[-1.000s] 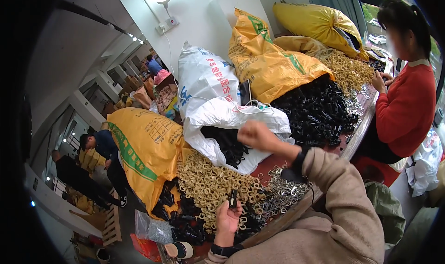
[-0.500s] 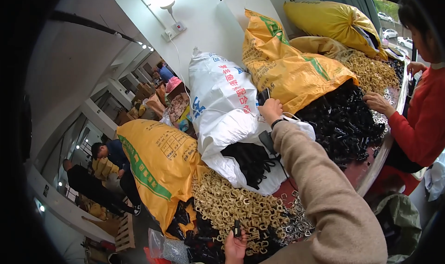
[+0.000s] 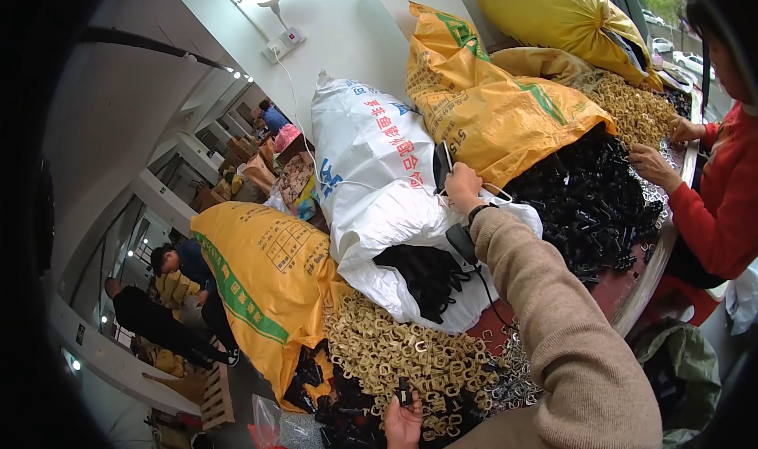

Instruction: The person assembles components by hand by fitting a tan plastic clip onto a black plastic part and then adding a metal hook. After completing the assembly, the person places the finished item into a green bag and repeats the process.

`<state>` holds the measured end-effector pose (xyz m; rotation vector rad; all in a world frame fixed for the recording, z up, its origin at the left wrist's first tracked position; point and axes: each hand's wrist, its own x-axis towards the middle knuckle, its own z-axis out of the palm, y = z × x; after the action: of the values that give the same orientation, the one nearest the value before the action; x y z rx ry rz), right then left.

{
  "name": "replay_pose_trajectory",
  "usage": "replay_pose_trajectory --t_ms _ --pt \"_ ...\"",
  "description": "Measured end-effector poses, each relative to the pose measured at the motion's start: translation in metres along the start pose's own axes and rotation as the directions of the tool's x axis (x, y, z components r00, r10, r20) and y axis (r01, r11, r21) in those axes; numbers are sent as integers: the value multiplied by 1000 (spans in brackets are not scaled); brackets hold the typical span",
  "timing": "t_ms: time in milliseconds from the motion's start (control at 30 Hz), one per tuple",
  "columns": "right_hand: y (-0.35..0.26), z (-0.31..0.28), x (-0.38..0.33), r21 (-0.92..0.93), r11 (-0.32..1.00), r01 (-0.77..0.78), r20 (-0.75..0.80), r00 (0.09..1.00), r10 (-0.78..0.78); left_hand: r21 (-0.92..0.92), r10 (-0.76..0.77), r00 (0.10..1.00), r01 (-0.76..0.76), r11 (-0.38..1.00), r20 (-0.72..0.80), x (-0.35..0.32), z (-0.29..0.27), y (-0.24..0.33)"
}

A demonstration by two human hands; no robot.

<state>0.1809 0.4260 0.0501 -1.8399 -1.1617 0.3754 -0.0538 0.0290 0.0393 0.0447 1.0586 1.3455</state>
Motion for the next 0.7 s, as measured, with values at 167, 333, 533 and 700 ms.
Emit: replay_pose_trajectory --t_ms 167,333,533,700 --pt "-8 3 17 242 964 112 -274 961 -42 -30 16 995 -13 999 94 -3 -6 -2" --pt "-33 13 37 526 773 353 -315 926 -208 -18 32 999 -32 999 32 3 -15 -3" --pt "3 61 38 338 862 378 -139 926 -352 -3 57 998 -57 998 -14 4 -10 -3" --pt "-6 77 14 -163 900 405 -103 900 -424 -113 84 996 -87 990 -32 13 -24 -2"
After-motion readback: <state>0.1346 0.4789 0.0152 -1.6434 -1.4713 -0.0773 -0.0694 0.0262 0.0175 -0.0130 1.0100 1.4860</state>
